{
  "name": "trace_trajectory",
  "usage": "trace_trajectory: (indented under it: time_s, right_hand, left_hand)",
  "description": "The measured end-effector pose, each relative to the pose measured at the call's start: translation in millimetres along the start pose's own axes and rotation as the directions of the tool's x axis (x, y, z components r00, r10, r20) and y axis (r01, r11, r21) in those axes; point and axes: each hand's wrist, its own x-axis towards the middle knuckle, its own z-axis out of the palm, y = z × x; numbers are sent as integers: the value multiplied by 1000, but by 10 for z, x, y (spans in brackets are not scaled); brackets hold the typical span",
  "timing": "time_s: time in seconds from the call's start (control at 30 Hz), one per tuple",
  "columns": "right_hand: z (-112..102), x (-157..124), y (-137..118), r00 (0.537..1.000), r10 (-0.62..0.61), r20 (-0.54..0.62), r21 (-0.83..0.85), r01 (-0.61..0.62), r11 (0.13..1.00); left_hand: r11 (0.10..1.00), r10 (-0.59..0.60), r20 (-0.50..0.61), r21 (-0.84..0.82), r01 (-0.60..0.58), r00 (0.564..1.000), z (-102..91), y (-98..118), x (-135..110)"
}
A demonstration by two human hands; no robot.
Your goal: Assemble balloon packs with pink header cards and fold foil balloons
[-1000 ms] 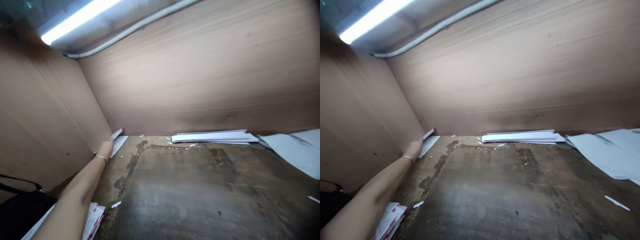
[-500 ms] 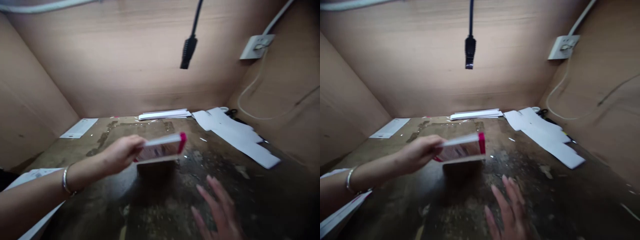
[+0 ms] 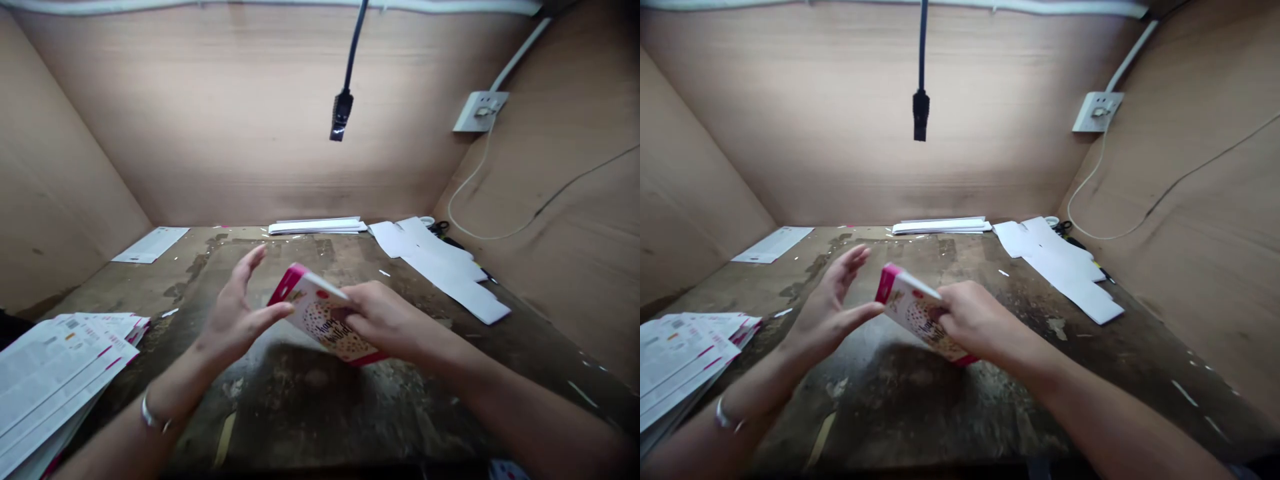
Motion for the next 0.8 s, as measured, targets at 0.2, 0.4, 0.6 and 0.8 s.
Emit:
trace_trajectory:
  time_s: [0.2, 0.4, 0.6, 0.8]
  right_hand:
    - [737, -374, 289, 988, 78, -137, 812, 67, 579]
    - [1028, -383, 322, 983, 98, -152, 808, 67, 586]
    - [900, -182, 342, 955, 244, -167, 862, 21, 507]
    - [1119, 175, 652, 943, 332, -14, 806, -186, 562]
  left_hand:
    - [787, -217, 315, -503, 356, 924, 239, -138, -573]
    - [807, -151, 369, -491, 330, 917, 268, -53, -646]
    - [594, -310, 433, -608, 528, 847, 418, -106, -503]
    - [935, -353, 81, 39, 351, 932, 491, -449, -533]
